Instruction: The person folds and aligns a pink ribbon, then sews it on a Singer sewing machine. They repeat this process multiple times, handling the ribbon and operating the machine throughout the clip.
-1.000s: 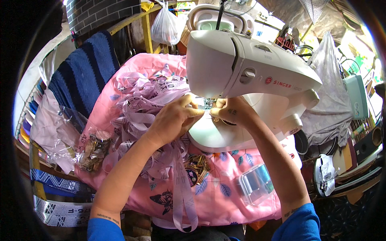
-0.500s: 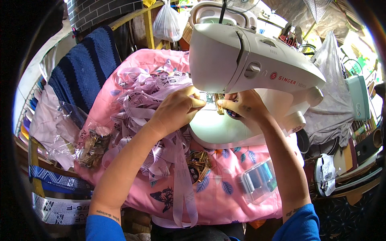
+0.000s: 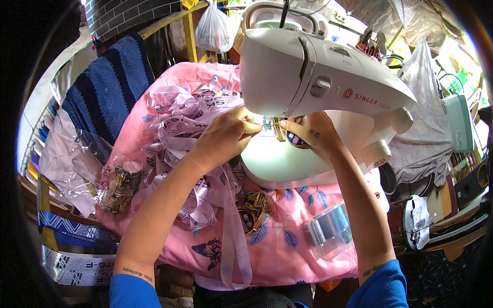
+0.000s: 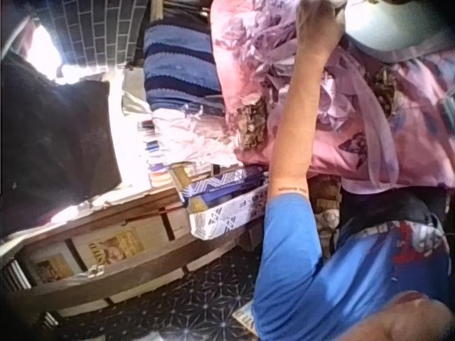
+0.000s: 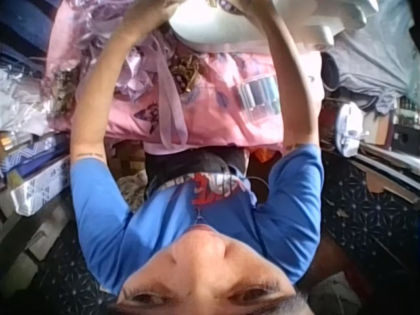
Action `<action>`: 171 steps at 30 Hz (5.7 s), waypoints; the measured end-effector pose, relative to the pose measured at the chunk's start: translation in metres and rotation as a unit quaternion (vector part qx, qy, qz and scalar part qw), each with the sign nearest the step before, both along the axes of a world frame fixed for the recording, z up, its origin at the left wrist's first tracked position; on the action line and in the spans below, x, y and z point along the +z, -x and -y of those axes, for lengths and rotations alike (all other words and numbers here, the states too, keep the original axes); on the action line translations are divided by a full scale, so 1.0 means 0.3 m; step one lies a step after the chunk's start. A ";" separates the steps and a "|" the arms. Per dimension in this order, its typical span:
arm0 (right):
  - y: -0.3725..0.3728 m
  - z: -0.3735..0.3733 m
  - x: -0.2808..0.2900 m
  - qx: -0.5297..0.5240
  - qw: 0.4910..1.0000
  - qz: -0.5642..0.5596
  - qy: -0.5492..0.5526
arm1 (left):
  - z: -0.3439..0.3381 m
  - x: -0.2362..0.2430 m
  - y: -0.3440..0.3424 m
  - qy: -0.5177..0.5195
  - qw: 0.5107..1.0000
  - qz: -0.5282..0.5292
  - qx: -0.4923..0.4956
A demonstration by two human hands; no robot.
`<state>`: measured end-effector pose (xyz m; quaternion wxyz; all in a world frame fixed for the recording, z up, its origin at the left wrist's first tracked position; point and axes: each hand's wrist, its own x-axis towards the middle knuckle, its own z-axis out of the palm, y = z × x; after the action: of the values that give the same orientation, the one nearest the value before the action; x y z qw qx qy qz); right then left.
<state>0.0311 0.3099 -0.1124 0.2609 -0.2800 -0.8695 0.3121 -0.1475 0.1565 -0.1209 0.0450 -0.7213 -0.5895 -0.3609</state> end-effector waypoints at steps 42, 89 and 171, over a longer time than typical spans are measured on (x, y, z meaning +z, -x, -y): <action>0.040 0.072 0.025 -0.160 0.963 0.146 -0.163 | -0.008 0.009 0.034 0.043 0.997 -0.060 0.027; -0.699 0.865 0.085 0.142 0.948 0.057 0.281 | 0.721 -0.055 -0.659 -0.327 -0.865 -0.338 0.178; -0.549 0.636 0.200 0.112 0.973 0.083 0.183 | 0.484 0.142 -0.454 -0.461 -0.715 -0.449 0.273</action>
<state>0.1959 0.1189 -0.0523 0.0957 -0.2488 -0.8419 0.4693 -0.0113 0.0113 -0.0784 -0.6640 -0.5348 -0.4114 -0.3224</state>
